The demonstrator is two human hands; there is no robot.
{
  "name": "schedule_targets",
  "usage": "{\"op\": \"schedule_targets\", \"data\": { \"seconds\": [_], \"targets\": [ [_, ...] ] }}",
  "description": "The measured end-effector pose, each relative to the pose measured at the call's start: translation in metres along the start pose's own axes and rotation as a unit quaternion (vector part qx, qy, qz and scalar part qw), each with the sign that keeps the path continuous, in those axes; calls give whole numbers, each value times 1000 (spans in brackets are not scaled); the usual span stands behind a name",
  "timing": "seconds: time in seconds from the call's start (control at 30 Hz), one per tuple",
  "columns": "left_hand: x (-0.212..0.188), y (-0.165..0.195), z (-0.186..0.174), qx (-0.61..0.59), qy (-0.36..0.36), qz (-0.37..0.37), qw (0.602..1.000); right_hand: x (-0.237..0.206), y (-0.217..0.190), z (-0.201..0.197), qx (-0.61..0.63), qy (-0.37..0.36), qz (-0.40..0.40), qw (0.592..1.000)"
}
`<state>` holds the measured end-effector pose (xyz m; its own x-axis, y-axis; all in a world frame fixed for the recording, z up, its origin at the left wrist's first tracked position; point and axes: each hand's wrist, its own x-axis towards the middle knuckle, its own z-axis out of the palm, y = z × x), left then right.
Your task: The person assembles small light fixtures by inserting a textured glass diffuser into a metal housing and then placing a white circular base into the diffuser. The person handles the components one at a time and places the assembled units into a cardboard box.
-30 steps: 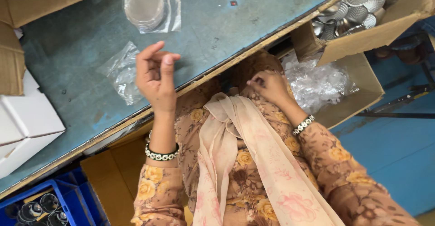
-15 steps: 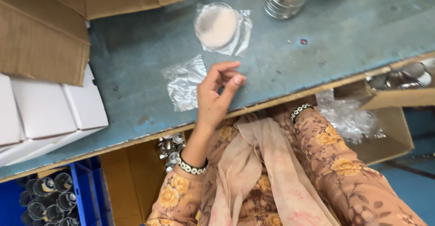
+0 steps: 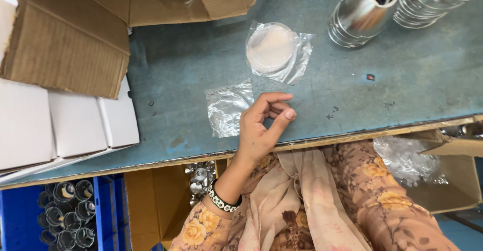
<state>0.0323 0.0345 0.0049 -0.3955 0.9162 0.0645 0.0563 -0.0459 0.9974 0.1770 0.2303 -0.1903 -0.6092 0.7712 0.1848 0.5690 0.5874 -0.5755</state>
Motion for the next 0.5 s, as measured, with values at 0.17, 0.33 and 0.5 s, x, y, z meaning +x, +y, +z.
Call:
{"op": "schedule_targets", "data": {
  "seconds": [0.17,0.33,0.5],
  "targets": [
    [-3,-6,-1,-16,-5,9,1000,-58,-32,-4,88,-55,-32,994],
    [-7,-13,0,-65,1,24,998,-140,-87,-37,174,-105,-65,977],
    [-5,-13,-7,-199,29,47,978,-164,-131,-118,217,68,-194,954]
  ]
}}
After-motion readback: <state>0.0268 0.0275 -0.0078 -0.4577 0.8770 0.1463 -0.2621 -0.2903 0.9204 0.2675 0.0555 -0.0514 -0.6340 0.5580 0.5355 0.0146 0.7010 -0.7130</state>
